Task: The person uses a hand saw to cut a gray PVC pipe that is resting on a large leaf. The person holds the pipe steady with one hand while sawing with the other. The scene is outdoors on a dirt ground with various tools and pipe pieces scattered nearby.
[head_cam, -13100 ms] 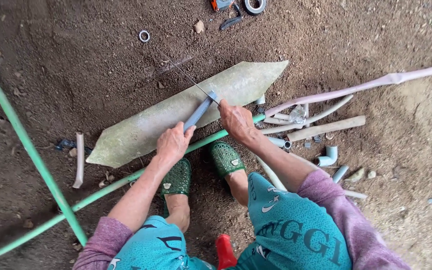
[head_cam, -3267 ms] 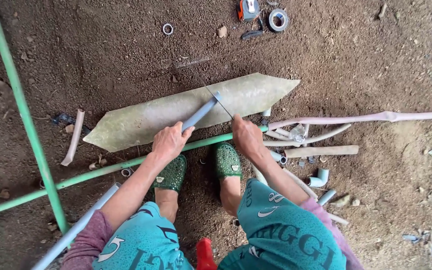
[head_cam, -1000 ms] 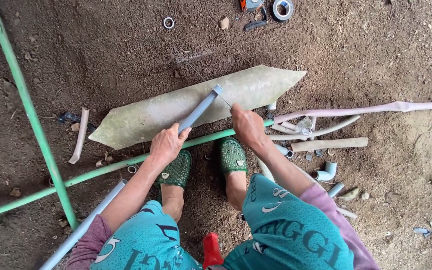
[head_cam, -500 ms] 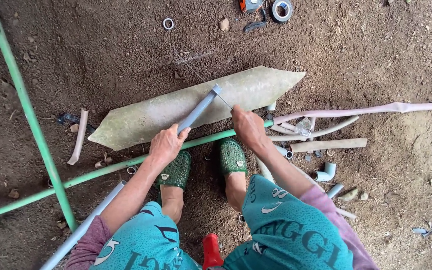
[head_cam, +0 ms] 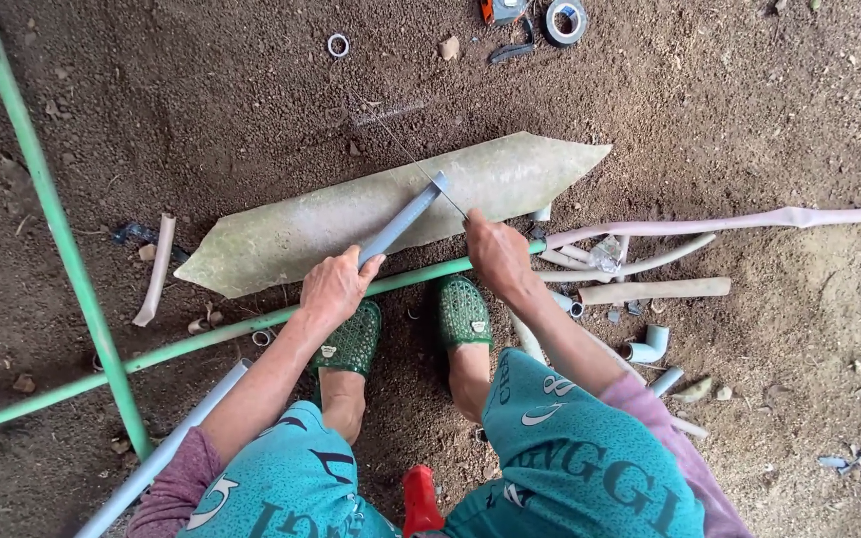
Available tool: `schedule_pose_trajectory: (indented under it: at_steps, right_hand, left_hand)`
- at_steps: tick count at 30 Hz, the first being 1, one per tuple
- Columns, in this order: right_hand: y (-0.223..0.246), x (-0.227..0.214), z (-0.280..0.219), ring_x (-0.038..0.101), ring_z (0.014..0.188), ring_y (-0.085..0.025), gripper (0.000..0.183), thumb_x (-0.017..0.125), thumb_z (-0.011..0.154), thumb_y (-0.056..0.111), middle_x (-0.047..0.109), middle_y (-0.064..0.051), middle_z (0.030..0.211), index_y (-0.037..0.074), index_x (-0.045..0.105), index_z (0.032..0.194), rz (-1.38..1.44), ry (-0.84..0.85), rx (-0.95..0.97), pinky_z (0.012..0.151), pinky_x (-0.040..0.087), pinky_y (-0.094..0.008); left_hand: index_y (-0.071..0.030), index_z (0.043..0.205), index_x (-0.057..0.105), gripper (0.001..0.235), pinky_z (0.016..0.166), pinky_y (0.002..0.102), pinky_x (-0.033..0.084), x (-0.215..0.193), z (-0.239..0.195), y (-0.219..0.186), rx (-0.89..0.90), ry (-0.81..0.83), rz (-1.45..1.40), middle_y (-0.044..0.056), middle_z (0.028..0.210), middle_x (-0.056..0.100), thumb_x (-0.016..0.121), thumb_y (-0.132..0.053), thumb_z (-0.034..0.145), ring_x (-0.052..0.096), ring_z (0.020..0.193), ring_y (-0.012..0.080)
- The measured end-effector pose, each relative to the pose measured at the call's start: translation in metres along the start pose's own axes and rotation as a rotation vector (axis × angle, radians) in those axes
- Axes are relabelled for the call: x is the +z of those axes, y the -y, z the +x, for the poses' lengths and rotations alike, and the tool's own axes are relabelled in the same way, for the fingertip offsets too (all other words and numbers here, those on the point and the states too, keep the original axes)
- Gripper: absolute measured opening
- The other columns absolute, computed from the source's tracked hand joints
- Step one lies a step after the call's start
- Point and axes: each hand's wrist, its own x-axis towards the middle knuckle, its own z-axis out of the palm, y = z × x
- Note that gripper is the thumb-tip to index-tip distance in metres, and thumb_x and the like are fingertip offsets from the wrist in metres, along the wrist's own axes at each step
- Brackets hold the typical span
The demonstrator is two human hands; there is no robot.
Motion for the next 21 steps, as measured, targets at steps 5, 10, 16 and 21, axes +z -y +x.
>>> schedule_pose_trajectory:
  at_steps: [5,10,16,21]
  right_hand:
    - [0.01,-0.013,-0.002,0.08,0.068,-0.031,0.015,0.046,0.113,0.02,0.075,-0.02,0.072,0.02,0.054,0.1,-0.046,-0.004,0.061,0.066,0.066,-0.048]
    - [-0.017,-0.012,-0.048,0.081,0.072,-0.034,0.016,0.046,0.115,0.025,0.077,-0.021,0.078,0.019,0.055,0.105,0.037,0.007,0.079,0.068,0.066,-0.051]
    - [0.01,-0.011,0.001,0.08,0.072,-0.036,0.02,0.042,0.115,0.028,0.075,-0.021,0.074,0.019,0.054,0.103,0.016,-0.008,0.035,0.068,0.064,-0.053]
    - [-0.002,-0.013,-0.019,0.08,0.073,-0.036,0.021,0.04,0.117,0.027,0.076,-0.021,0.078,0.018,0.055,0.107,0.027,-0.01,0.044,0.071,0.065,-0.052]
  left_hand:
    - [-0.008,0.136,0.067,0.068,0.1,0.062,0.056,0.0,0.003,0.001,-0.015,-0.014,0.007,0.033,0.111,0.076,0.04,-0.064,0.108,0.073,0.114,0.0522]
    - [-0.008,0.136,0.067,0.069,0.099,0.062,0.057,0.001,0.004,0.002,-0.015,-0.017,-0.008,0.033,0.111,0.076,0.041,-0.065,0.107,0.073,0.114,0.0522]
    - [-0.009,0.134,0.068,0.069,0.101,0.063,0.056,0.001,0.002,-0.001,-0.017,-0.012,0.001,0.034,0.111,0.076,0.04,-0.066,0.107,0.072,0.115,0.0527]
    - [-0.01,0.132,0.069,0.068,0.101,0.063,0.056,0.0,0.004,0.0,-0.02,-0.014,0.002,0.033,0.109,0.076,0.041,-0.066,0.107,0.072,0.115,0.052]
